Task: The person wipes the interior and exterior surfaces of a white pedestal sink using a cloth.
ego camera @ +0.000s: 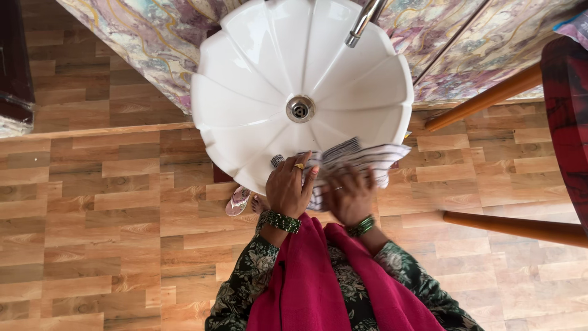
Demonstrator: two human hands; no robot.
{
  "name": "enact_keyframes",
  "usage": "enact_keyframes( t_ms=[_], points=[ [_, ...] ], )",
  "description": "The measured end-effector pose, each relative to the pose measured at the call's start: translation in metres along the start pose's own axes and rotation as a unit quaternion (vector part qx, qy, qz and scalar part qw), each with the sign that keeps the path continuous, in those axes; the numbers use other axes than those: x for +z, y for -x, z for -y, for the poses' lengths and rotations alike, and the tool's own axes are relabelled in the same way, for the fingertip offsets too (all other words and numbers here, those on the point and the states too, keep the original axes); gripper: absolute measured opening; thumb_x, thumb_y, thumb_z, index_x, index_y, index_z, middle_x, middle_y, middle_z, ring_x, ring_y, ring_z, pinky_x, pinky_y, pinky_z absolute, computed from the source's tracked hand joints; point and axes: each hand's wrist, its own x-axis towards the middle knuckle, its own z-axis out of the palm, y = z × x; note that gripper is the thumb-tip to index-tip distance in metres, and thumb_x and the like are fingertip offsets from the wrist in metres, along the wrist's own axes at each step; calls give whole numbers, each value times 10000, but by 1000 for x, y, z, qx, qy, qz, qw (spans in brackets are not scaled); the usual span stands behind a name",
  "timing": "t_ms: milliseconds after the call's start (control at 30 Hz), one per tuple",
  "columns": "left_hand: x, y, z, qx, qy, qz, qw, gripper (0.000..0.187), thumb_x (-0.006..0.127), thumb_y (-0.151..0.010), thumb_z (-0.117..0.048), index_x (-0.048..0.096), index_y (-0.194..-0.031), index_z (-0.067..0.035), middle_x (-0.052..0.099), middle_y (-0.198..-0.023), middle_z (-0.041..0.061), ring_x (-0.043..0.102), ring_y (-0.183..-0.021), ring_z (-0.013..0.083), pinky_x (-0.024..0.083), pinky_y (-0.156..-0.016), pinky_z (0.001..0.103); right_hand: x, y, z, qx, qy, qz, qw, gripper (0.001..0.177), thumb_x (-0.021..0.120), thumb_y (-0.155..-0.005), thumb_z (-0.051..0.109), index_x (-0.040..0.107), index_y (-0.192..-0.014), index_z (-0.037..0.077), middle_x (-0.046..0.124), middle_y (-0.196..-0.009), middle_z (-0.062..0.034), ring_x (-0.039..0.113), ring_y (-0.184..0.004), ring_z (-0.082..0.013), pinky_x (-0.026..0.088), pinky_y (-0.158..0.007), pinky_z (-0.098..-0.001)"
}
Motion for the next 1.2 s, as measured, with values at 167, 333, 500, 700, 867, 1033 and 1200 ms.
enact_keyframes(
  t_ms=[167, 333, 500, 700, 867, 1033, 1200],
  points=[
    [0, 1, 4, 18, 15, -8, 1000, 527, 422, -1076, -484, 673, -1305, -80, 724, -1172, 106, 685, -1071, 282, 542, -890, 418, 31, 0, -128, 60, -84, -5, 995, 297, 538, -1069, 355, 765, -1132, 175, 714, -1257, -93, 506, -1345, -313, 274, -1159, -505],
    [-1, -2, 1, 10, 37, 12, 999, 561, 392, -1081, -516, 657, -1329, -88, 726, -1175, 103, 689, -1067, 273, 550, -891, 404, 20, -54, -199, -28, -215, 39, 975, 399, 400, -1122, 394, 750, -1033, 225, 662, -1412, 5, 401, -1539, -331, 302, -1231, -500],
    [-1, -1, 2, 21, 56, -13, 998, 652, 281, -1096, -584, 629, -1385, -114, 718, -1188, 95, 686, -1090, 269, 548, -897, 391, -1, -49, -154, -38, -12, 71, 997, 428, 396, -1043, 414, 791, -1014, 249, 679, -1427, 19, 294, -1551, -395, 107, -1207, -680],
    [3, 6, 10, 50, 85, -28, 995, 714, 205, -1082, -632, 629, -1396, -150, 720, -1223, 59, 685, -1094, 249, 547, -915, 385, -14, -14, -37, -82, -14, 128, 988, 536, 481, -1049, 473, 676, -1333, 63, 609, -1395, -148, 463, -1412, -392, 310, -1195, -650],
    [19, 0, 32, 5, 104, 6, 995, 771, 120, -1043, -653, 605, -1421, -188, 722, -1250, 25, 684, -1038, 196, 561, -864, 366, -3, -34, 39, -140, -57, 181, 972, 612, 482, -979, 545, 618, -1222, 0, 617, -1321, -234, 591, -1260, -370, 399, -1111, -575],
    [2, 8, 42, -10, 411, -20, 911, 768, 229, -1108, -666, 538, -1469, -63, 671, -1346, 173, 623, -1319, 263, 465, -1134, 426, -3, -46, 45, -131, -152, 204, 958, 705, 450, -993, 512, 551, -1337, -96, 614, -1327, -281, 624, -1205, -400, 430, -1064, -530],
    [-7, 14, 34, 8, 396, -54, 917, 798, 198, -1092, -651, 560, -1473, -51, 699, -1324, 167, 654, -1289, 248, 498, -1093, 401, -32, -29, -5, -183, -31, 229, 956, 705, 534, -908, 531, 559, -1372, 0, 601, -1356, -225, 582, -1240, -384, 411, -1051, -527]
  ],
)
